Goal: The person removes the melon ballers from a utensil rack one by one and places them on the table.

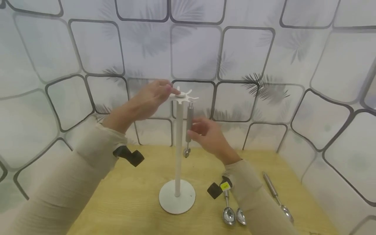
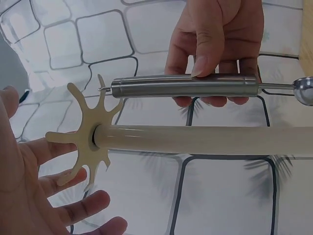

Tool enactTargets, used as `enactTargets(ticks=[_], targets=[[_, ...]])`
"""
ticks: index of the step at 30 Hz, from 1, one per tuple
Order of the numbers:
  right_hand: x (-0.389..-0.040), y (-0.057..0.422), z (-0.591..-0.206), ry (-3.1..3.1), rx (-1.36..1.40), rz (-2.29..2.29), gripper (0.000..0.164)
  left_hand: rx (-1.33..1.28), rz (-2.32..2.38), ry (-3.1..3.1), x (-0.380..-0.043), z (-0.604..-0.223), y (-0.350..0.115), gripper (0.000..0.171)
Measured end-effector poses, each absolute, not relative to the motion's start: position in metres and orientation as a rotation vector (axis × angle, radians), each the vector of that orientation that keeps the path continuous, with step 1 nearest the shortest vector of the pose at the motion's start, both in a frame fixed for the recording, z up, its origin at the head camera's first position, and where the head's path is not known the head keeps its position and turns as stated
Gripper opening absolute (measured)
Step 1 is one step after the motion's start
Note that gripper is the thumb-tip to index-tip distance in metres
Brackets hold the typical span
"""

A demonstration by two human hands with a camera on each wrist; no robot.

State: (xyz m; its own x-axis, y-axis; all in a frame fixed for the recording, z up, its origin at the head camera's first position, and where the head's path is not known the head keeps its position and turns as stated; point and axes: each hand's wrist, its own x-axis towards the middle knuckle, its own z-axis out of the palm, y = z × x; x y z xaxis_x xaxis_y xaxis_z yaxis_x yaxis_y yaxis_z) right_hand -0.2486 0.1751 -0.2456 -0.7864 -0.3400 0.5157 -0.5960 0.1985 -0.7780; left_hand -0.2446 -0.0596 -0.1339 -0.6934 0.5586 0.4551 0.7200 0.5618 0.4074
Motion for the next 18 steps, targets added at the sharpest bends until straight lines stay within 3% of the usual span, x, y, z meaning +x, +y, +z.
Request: enactTargets(ticks=[6,18], targets=[[-0.244,0.174,-0.240,-2.198,0.899,1.588,0.025,-1.121,-0.815,-2.503,-0.249,-0.132,-0.058,0.058],[-0.233,0.194,-0.239,-2.222,0.802,1.619,0.029,-1.075,-0.886,-2.538,-0.249,-0.137,-0.059,0.060]])
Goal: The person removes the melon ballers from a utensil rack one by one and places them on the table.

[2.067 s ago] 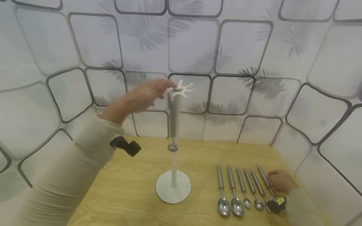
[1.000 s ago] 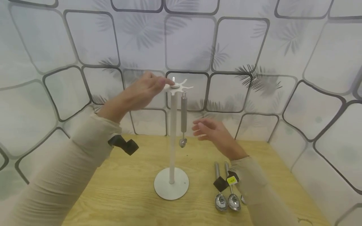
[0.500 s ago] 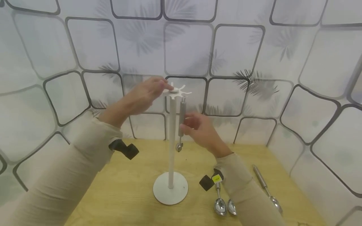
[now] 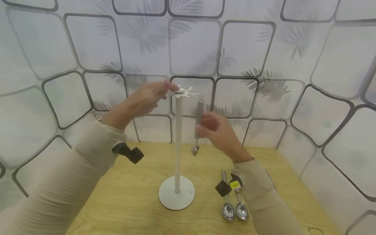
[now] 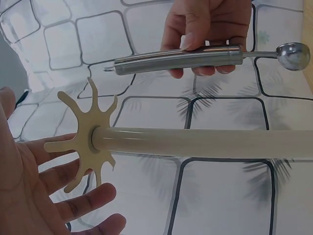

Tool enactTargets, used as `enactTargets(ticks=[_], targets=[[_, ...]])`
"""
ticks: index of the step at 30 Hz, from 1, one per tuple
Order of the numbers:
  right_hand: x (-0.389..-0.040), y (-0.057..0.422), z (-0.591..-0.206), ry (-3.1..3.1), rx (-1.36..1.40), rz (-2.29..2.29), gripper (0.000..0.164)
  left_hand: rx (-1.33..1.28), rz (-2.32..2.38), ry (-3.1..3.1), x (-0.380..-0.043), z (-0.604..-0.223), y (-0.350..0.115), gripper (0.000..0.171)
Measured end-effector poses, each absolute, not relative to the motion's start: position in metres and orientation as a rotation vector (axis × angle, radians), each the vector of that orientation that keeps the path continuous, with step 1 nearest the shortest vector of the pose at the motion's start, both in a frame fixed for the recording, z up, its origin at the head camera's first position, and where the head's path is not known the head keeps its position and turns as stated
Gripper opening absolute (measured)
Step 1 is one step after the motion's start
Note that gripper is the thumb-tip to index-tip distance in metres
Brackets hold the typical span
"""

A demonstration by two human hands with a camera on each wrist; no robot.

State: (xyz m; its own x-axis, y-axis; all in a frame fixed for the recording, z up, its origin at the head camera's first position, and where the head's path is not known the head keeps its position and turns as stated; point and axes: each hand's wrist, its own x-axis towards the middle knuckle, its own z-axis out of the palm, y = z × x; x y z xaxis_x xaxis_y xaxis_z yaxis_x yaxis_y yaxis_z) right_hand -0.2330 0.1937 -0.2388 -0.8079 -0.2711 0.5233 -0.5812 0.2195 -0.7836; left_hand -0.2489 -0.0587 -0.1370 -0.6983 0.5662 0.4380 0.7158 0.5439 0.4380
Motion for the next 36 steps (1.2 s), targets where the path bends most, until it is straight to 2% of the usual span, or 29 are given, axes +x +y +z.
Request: enactTargets(ticks=[12,26,36], targets=[[-0.253,0.241,-0.295,-2.400,0.534,1.611,0.046,-1.064,-0.872,-2.537,-0.251,-0.138,-0.059,0.058],[-0.264,0.268,-0.390,-2.559,0.247,1.742,0.043,-1.017,-0.879,-2.558,-0.251,-0.137,-0.059,0.058],[-0.260,0.261,-0.432,-2.753,0.032,1.630,0.044,-1.028,-0.869,-2.570,-0.251,-0.138,-0.060,0.059]])
